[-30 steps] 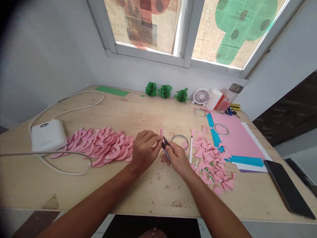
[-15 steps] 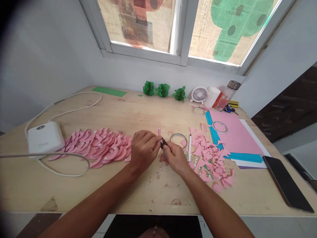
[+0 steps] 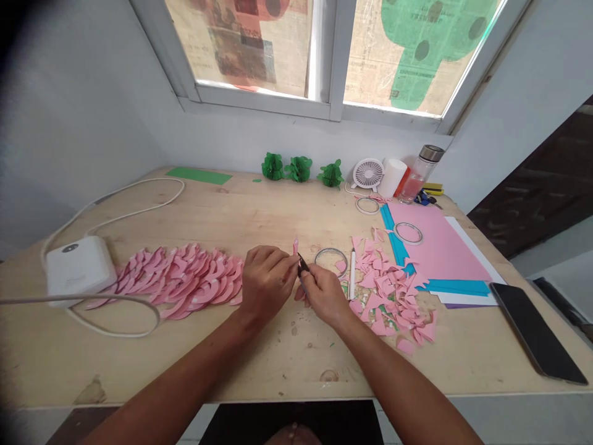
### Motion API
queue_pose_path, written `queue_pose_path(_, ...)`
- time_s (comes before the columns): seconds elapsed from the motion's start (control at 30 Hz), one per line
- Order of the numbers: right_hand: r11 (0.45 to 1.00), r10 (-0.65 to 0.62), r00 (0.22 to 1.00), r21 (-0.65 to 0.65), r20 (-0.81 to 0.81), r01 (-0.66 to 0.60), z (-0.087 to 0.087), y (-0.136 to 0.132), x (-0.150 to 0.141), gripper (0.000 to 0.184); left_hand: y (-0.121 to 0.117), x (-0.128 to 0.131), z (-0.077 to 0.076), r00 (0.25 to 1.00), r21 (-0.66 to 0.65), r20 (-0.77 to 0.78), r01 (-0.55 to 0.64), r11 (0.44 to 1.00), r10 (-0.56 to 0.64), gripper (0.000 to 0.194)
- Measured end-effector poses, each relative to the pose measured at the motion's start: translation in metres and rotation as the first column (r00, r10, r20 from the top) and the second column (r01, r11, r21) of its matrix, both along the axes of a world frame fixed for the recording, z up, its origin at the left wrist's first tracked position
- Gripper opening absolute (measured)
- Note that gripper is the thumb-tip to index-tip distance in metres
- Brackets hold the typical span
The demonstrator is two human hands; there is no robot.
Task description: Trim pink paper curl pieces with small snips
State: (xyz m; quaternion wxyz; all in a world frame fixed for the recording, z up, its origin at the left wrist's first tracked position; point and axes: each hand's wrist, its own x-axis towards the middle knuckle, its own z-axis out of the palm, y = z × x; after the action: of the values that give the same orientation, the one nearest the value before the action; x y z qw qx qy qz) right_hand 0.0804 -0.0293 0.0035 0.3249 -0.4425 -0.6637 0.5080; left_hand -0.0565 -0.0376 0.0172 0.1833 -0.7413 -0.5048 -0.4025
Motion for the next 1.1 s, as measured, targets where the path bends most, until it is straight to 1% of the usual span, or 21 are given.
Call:
queue_pose_path(0.33, 0.999, -0.014, 0.998, 0.04, 0.066, 0.012, 0.0018, -0.0019, 0.0007, 0.024, 0.0002, 0.0005, 0.0008, 0.997, 0.033, 0.064, -0.046, 0.998, 0.043, 0.01)
queue_pose_path(0.67, 1.0, 0.003, 0.999, 0.005, 0.047, -0.004, 0.0023, -0.0004, 0.0002, 0.025, -0.0012, 0.002, -0.0016, 0.999, -0.004, 0.005, -0.046, 0.999, 0.046, 0.011)
queue_pose_path(0.97, 1.0, 0.0, 0.999, 0.014, 0.052, 0.0, 0.0005, 0.0003, 0.0003, 0.025, 0.0, 0.0026, -0.0031, 1.0, -0.022, -0.006, -0.031, 0.999, 0.031, 0.012)
queue_pose_path(1.1, 0.999, -0.009, 0.995, 0.047, 0.095, 0.005, 0.0006, 0.0002, 0.0007, 0.026, -0.0007, 0.0029, -0.0031, 1.0, -0.03, -0.003, -0.024, 0.999, 0.024, 0.011)
